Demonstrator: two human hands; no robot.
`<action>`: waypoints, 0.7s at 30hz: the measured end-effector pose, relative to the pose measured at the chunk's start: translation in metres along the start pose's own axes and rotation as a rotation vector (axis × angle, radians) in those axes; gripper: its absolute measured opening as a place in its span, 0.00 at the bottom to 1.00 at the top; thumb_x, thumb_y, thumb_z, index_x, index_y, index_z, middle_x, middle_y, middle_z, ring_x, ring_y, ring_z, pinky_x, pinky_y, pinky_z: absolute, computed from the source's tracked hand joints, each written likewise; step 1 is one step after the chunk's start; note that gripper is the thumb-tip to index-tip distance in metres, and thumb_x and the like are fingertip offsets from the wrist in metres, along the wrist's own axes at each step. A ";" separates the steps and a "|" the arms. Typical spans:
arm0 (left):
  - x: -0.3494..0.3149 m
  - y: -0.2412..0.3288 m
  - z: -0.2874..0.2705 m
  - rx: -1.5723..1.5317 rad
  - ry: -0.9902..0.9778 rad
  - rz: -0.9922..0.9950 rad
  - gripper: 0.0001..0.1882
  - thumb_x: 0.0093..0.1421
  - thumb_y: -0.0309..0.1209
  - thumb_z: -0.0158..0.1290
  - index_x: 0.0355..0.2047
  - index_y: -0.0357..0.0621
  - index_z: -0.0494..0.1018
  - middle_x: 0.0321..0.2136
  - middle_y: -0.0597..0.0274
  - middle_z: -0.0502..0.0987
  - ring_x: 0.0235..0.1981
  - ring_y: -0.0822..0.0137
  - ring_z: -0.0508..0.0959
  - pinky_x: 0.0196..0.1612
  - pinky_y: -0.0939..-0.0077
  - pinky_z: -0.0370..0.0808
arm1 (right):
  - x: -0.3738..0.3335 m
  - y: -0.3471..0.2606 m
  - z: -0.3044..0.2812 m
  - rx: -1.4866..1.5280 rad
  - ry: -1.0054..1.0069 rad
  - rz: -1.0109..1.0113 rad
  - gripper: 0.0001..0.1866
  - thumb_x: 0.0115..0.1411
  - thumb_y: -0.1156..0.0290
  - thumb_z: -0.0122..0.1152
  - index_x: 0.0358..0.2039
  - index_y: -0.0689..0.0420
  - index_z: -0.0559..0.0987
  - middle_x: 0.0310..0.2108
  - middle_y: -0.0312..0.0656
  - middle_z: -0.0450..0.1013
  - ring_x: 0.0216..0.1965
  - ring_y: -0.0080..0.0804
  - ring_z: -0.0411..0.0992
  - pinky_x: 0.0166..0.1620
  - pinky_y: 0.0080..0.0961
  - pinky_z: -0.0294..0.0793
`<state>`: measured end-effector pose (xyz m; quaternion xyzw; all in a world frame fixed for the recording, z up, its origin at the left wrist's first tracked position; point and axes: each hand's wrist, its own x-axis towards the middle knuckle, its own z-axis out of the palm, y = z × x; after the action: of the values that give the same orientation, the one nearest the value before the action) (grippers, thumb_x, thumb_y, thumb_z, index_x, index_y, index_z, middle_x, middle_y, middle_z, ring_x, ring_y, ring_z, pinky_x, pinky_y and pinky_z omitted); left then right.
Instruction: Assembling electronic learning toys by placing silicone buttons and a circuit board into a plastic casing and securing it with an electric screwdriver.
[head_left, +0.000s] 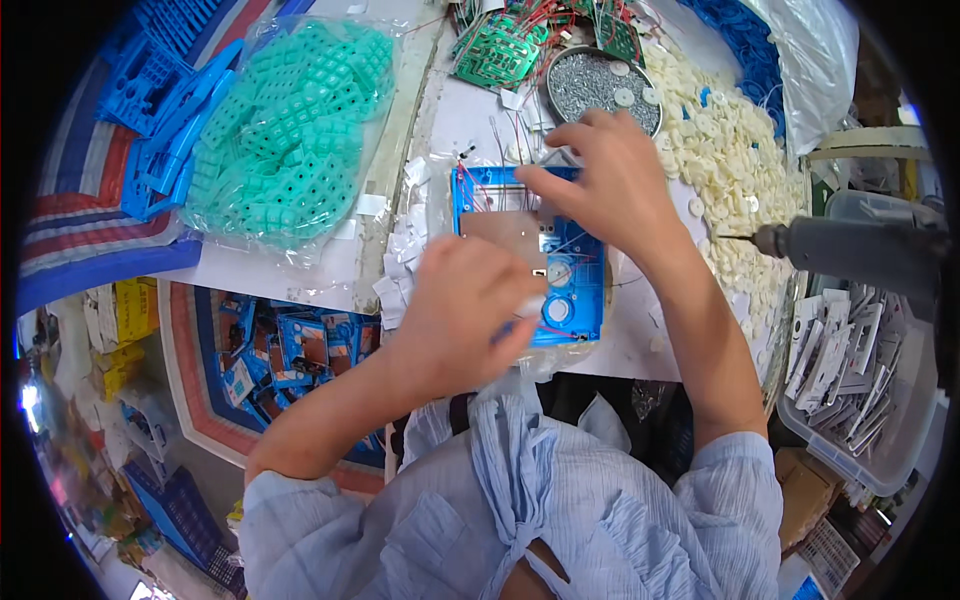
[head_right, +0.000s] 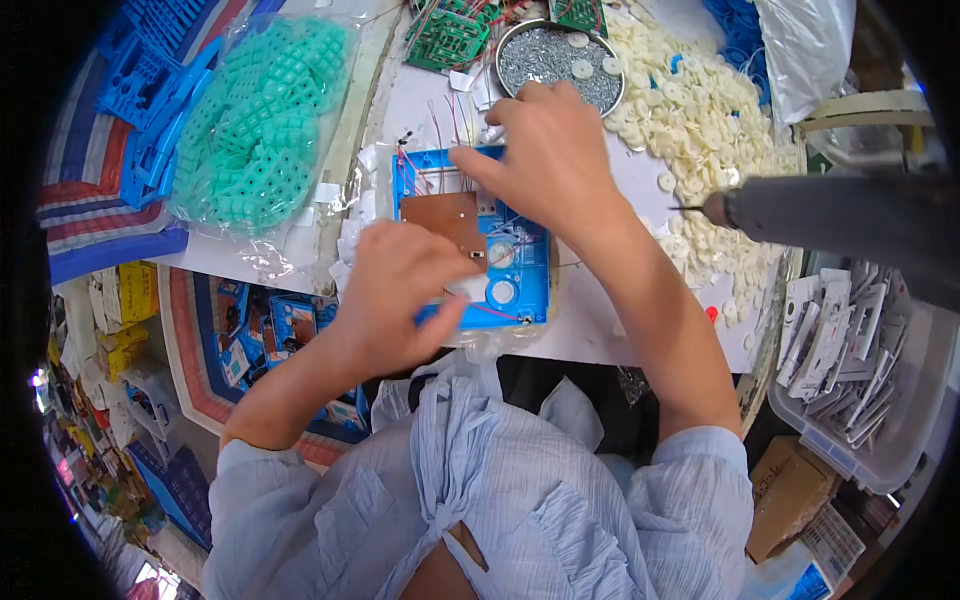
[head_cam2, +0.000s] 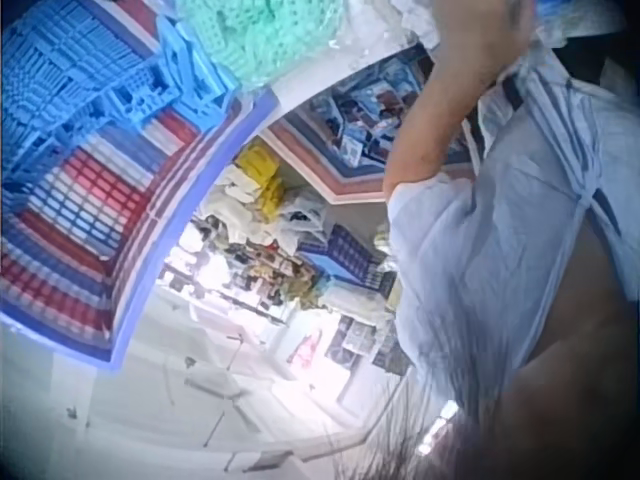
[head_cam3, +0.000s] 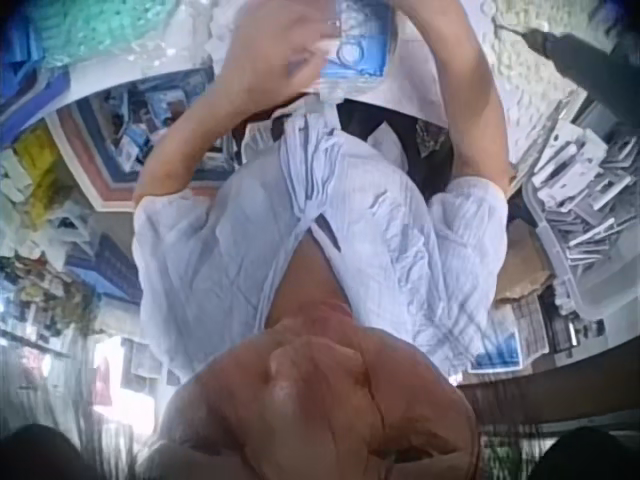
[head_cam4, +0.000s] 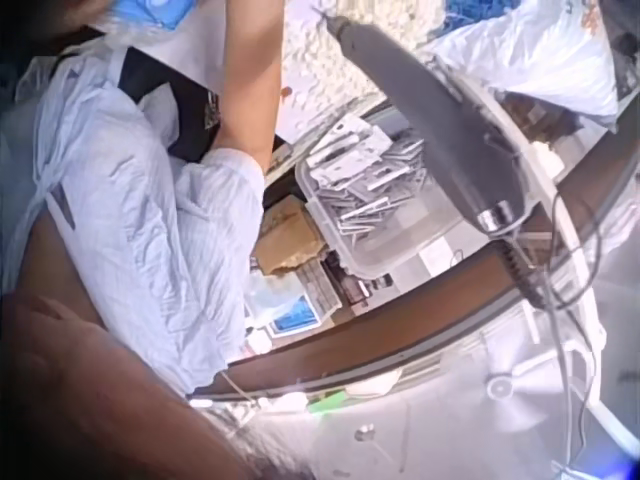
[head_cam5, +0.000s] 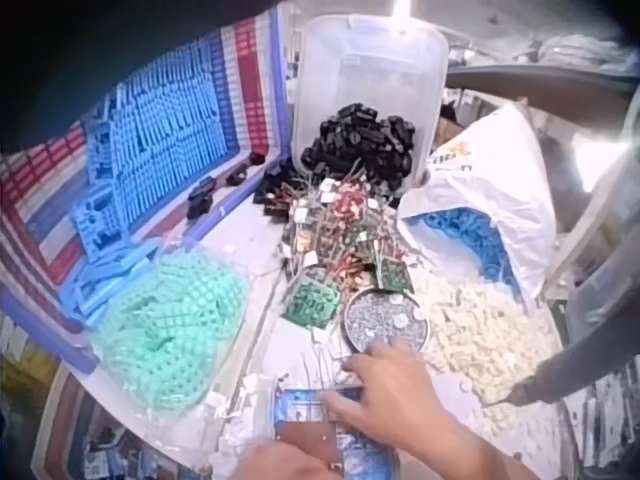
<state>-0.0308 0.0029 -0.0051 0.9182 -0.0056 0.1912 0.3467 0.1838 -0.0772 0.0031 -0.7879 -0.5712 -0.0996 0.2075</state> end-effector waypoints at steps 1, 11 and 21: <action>0.003 -0.010 -0.002 0.060 0.052 -0.043 0.16 0.52 0.27 0.62 0.43 0.46 0.78 0.38 0.61 0.76 0.41 0.57 0.75 0.48 0.59 0.66 | 0.004 0.001 0.006 0.111 -0.084 0.062 0.10 0.54 0.65 0.67 0.28 0.59 0.85 0.25 0.47 0.78 0.32 0.43 0.77 0.38 0.36 0.74; 0.035 -0.059 -0.016 0.029 0.330 -0.365 0.13 0.58 0.26 0.60 0.44 0.37 0.74 0.34 0.58 0.75 0.28 0.68 0.71 0.33 0.73 0.69 | -0.046 -0.048 -0.018 0.270 -0.041 -0.091 0.08 0.49 0.72 0.70 0.32 0.56 0.85 0.31 0.36 0.77 0.39 0.38 0.72 0.49 0.38 0.70; 0.044 -0.063 -0.017 -0.076 0.287 -0.385 0.09 0.59 0.25 0.60 0.40 0.40 0.80 0.36 0.63 0.77 0.29 0.73 0.73 0.30 0.78 0.69 | -0.061 -0.055 -0.018 0.235 -0.150 -0.092 0.16 0.47 0.71 0.69 0.39 0.59 0.85 0.41 0.40 0.75 0.46 0.42 0.70 0.53 0.42 0.68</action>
<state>0.0134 0.0665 -0.0174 0.8522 0.2115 0.2499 0.4082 0.1130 -0.1232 0.0069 -0.7363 -0.6285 0.0177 0.2501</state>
